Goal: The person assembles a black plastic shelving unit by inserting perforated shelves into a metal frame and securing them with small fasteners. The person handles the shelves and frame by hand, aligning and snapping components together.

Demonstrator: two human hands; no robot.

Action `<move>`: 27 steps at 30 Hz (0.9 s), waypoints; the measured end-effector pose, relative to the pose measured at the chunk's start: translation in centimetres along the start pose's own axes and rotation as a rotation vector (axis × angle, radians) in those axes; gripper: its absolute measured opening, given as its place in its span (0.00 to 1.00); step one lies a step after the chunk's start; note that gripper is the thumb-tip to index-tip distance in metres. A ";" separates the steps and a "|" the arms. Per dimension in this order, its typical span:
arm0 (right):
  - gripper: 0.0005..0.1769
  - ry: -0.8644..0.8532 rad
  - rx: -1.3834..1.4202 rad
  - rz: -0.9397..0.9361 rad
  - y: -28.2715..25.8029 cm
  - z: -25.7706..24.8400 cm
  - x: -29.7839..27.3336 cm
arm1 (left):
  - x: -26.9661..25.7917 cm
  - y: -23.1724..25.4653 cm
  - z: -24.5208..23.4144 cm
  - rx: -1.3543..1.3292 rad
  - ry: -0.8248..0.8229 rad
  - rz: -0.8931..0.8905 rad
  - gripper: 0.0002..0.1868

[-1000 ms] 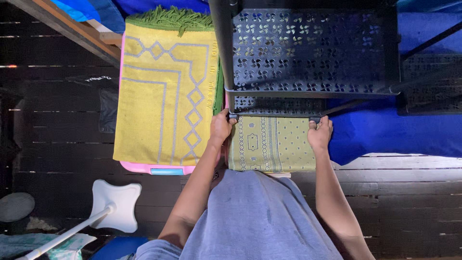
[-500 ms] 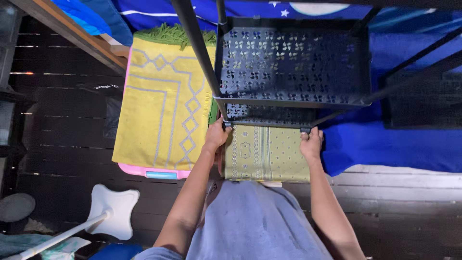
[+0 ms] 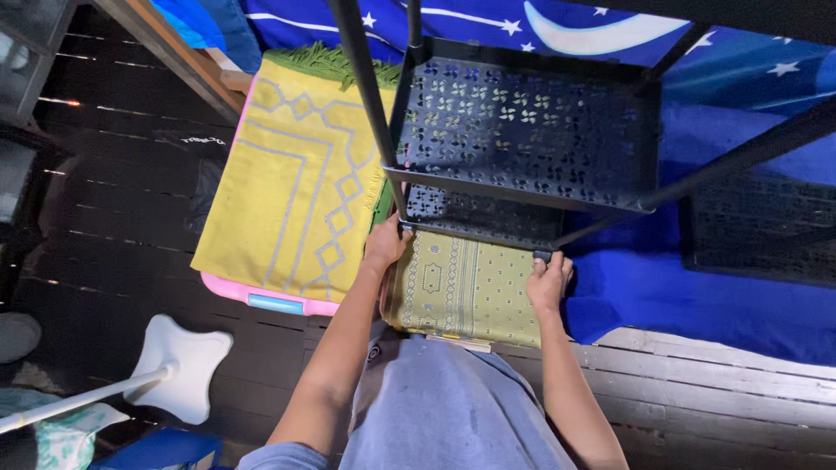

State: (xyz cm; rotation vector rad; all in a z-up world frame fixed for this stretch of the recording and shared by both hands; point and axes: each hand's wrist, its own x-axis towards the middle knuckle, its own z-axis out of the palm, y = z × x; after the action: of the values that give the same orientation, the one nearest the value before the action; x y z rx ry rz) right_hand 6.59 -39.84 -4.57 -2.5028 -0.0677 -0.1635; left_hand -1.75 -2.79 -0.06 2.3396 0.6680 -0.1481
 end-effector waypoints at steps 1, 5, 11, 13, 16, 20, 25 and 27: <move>0.23 0.004 0.006 0.000 -0.1 0.1 0.1 | 0.0 0.0 -0.1 0.000 0.010 0.005 0.31; 0.25 0.038 0.013 -0.030 -0.3 0.1 -0.3 | -0.5 0.1 -0.1 -0.027 0.031 -0.022 0.29; 0.25 0.056 0.012 -0.032 -0.3 0.3 -0.3 | -0.6 0.4 -0.1 -0.013 0.050 -0.020 0.26; 0.25 0.061 0.016 -0.036 -0.1 0.4 -0.4 | -0.5 0.5 0.1 -0.007 0.061 -0.032 0.27; 0.25 0.062 0.045 -0.053 0.1 0.4 -0.6 | -0.9 0.5 0.6 -0.012 0.069 -0.052 0.28; 0.25 -0.005 0.065 0.024 -0.7 -0.4 0.1 | -1.4 1.5 -0.4 -0.045 0.075 -0.019 0.27; 0.37 0.008 0.640 0.173 -3.6 -4.4 0.7 | -4.3 4.6 -3.2 -0.413 0.294 0.116 0.36; 0.32 0.072 0.655 0.016 -5.5 -7.5 1.2 | -5.2 6.5 -5.1 -0.522 0.398 0.148 0.37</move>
State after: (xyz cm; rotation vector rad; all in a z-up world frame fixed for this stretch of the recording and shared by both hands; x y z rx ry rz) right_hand 6.50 -39.89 4.81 -1.8427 -0.0594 -0.1883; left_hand -3.37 -5.75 9.10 1.9071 0.6238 0.5127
